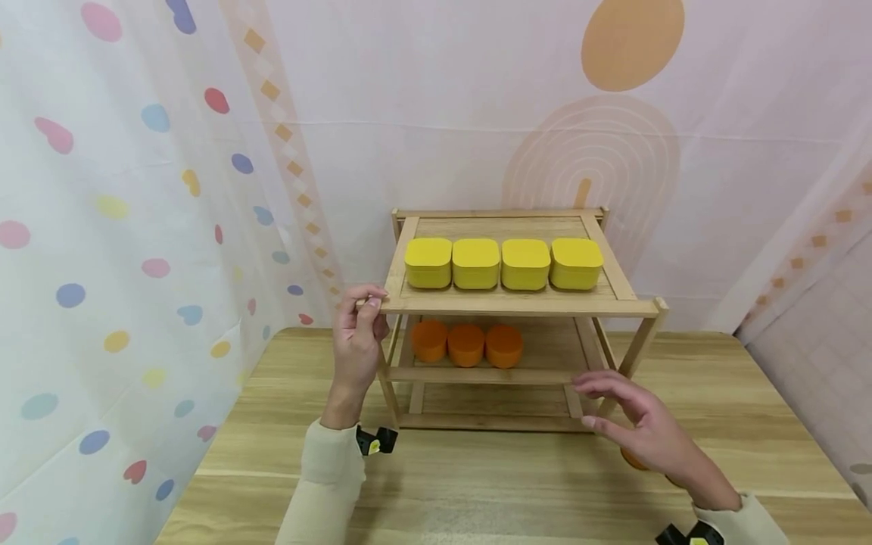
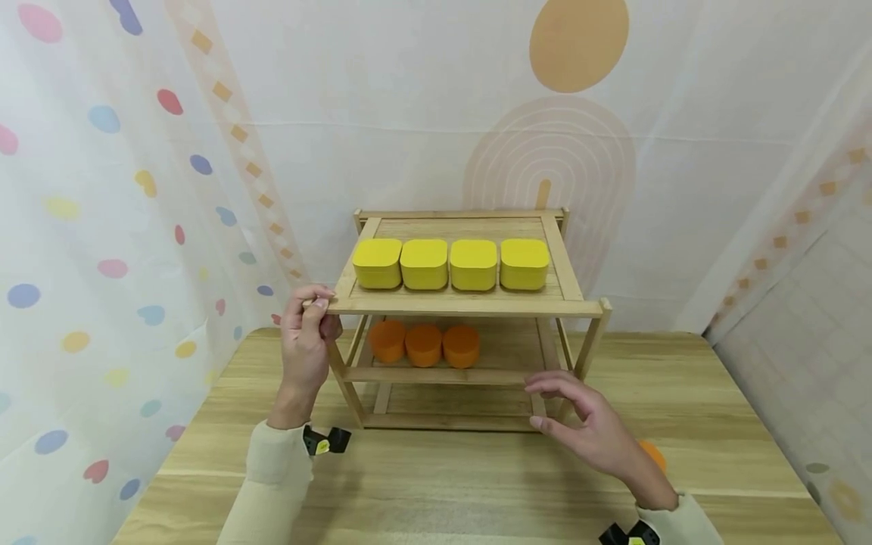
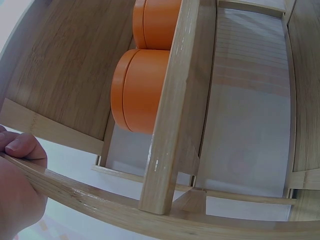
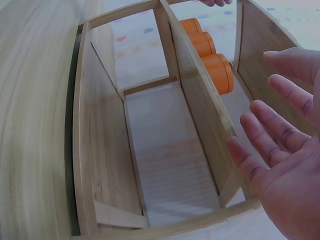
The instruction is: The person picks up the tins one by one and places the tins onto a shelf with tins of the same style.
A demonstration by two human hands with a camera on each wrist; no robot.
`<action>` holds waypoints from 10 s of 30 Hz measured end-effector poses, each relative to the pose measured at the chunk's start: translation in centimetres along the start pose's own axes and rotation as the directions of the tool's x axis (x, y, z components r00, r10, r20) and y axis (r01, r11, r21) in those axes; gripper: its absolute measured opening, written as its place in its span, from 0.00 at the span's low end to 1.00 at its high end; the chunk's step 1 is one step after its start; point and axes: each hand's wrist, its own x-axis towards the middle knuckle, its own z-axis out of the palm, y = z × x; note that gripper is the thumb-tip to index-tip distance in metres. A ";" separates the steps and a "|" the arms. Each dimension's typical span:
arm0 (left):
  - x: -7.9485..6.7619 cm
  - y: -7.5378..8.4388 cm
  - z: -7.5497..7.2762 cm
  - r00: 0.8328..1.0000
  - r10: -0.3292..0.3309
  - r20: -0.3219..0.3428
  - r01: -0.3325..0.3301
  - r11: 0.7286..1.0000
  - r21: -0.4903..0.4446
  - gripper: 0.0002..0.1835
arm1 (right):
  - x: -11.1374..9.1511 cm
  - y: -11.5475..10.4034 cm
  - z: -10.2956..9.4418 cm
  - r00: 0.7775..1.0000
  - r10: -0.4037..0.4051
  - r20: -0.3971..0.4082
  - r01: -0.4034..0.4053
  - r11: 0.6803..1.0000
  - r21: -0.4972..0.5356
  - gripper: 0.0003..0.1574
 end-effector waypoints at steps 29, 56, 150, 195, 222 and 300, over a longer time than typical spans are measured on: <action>-0.1 0.0 -0.3 1.000 0.007 0.013 -0.007 1.000 0.010 0.09 | -6.2 3.5 -5.2 0.988 0.151 -0.040 -0.156 0.967 -0.202 0.24; -0.1 0.0 -0.4 1.000 0.007 0.015 -0.008 1.000 0.028 0.11 | -12.5 8.0 -9.5 0.941 0.292 0.169 -0.322 0.927 0.191 0.22; -0.1 0.1 -0.2 1.000 0.025 0.019 -0.026 1.000 0.018 0.11 | -12.6 8.2 -9.4 0.798 0.602 -0.018 -0.602 0.799 0.006 0.14; 0.0 0.5 -0.2 1.000 -0.015 -0.011 0.015 1.000 0.027 0.10 | -5.3 1.5 -5.2 0.991 0.109 0.083 -0.111 0.994 0.023 0.24; -0.3 0.1 -0.1 1.000 0.017 0.005 -0.017 1.000 0.013 0.08 | 0.4 -0.6 -1.9 0.991 0.060 0.123 -0.066 0.997 0.041 0.22; 0.0 0.0 0.1 1.000 0.019 0.004 -0.019 1.000 -0.006 0.10 | 8.4 2.7 0.5 0.944 0.329 -0.028 -0.330 0.936 -0.121 0.21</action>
